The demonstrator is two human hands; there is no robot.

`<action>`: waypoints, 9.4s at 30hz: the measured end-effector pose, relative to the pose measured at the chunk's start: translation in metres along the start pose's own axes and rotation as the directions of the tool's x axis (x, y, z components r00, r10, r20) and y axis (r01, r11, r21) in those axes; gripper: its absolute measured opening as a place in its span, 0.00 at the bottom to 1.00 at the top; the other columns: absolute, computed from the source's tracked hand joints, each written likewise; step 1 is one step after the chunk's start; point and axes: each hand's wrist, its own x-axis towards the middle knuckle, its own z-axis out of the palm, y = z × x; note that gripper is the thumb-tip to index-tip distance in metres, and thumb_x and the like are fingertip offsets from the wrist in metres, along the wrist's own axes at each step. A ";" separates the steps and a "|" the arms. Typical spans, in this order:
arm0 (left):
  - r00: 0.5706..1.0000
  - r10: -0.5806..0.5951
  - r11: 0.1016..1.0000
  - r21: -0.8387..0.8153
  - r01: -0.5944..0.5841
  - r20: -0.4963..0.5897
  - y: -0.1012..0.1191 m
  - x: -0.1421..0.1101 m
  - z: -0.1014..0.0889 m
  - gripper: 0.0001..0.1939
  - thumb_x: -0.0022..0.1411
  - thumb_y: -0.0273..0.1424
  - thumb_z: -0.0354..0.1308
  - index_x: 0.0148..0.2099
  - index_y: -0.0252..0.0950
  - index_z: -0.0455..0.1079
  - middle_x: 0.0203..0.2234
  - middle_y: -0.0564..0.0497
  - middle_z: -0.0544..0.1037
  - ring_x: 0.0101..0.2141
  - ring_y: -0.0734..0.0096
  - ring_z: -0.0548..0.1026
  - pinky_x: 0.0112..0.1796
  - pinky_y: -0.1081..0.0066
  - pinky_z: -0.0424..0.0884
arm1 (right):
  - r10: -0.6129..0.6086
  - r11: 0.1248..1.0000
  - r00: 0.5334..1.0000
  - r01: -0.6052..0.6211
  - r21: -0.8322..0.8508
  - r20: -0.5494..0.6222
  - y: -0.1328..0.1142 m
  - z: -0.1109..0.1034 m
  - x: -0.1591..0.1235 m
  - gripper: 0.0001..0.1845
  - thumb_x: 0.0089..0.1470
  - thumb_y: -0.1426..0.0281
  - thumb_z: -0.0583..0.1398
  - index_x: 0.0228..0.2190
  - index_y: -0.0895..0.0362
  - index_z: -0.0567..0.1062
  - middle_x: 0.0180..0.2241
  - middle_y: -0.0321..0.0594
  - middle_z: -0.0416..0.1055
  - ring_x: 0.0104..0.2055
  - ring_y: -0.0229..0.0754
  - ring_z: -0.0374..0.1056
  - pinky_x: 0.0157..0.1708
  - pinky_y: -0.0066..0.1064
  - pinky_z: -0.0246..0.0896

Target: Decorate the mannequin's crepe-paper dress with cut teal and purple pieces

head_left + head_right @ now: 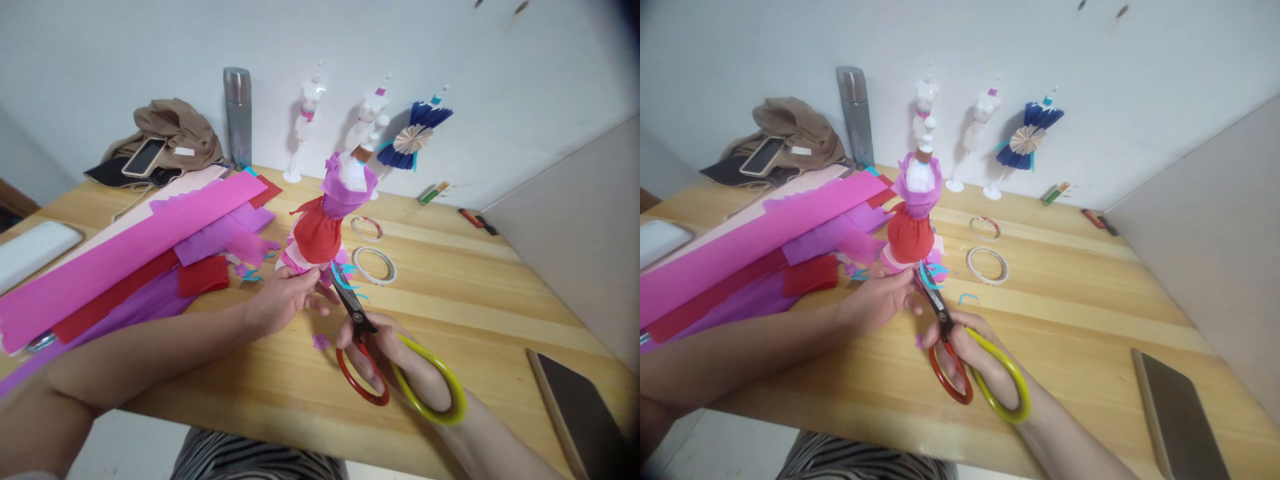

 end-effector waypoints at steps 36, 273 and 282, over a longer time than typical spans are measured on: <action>0.999 0.019 0.999 0.034 -0.018 -0.028 -0.003 0.001 -0.001 0.21 0.54 0.44 0.76 0.39 0.35 0.74 0.32 0.49 0.79 0.35 0.64 0.81 0.31 0.71 0.74 | 0.031 0.992 1.000 -0.031 0.125 -0.003 0.002 0.008 -0.001 0.35 0.55 0.33 0.60 0.30 0.54 0.73 0.10 0.21 0.47 0.10 0.29 0.38 0.13 0.25 0.37; 0.999 -0.040 0.976 0.212 0.039 -0.002 -0.004 -0.021 0.012 0.17 0.50 0.42 0.72 0.29 0.32 0.77 0.25 0.44 0.82 0.19 0.68 0.76 0.21 0.71 0.67 | -0.048 0.723 0.994 0.101 -0.683 0.097 -0.044 -0.036 0.009 0.32 0.59 0.38 0.60 0.30 0.56 0.76 0.25 0.34 0.58 0.26 0.37 0.50 0.24 0.30 0.45; 0.999 0.018 0.965 0.262 -0.028 0.042 0.001 -0.027 0.017 0.15 0.53 0.42 0.70 0.29 0.33 0.81 0.24 0.46 0.81 0.18 0.73 0.73 0.23 0.70 0.70 | -0.047 0.699 0.987 0.141 -0.701 0.151 -0.059 -0.032 0.013 0.38 0.59 0.34 0.55 0.28 0.57 0.75 0.23 0.33 0.58 0.26 0.36 0.51 0.23 0.28 0.49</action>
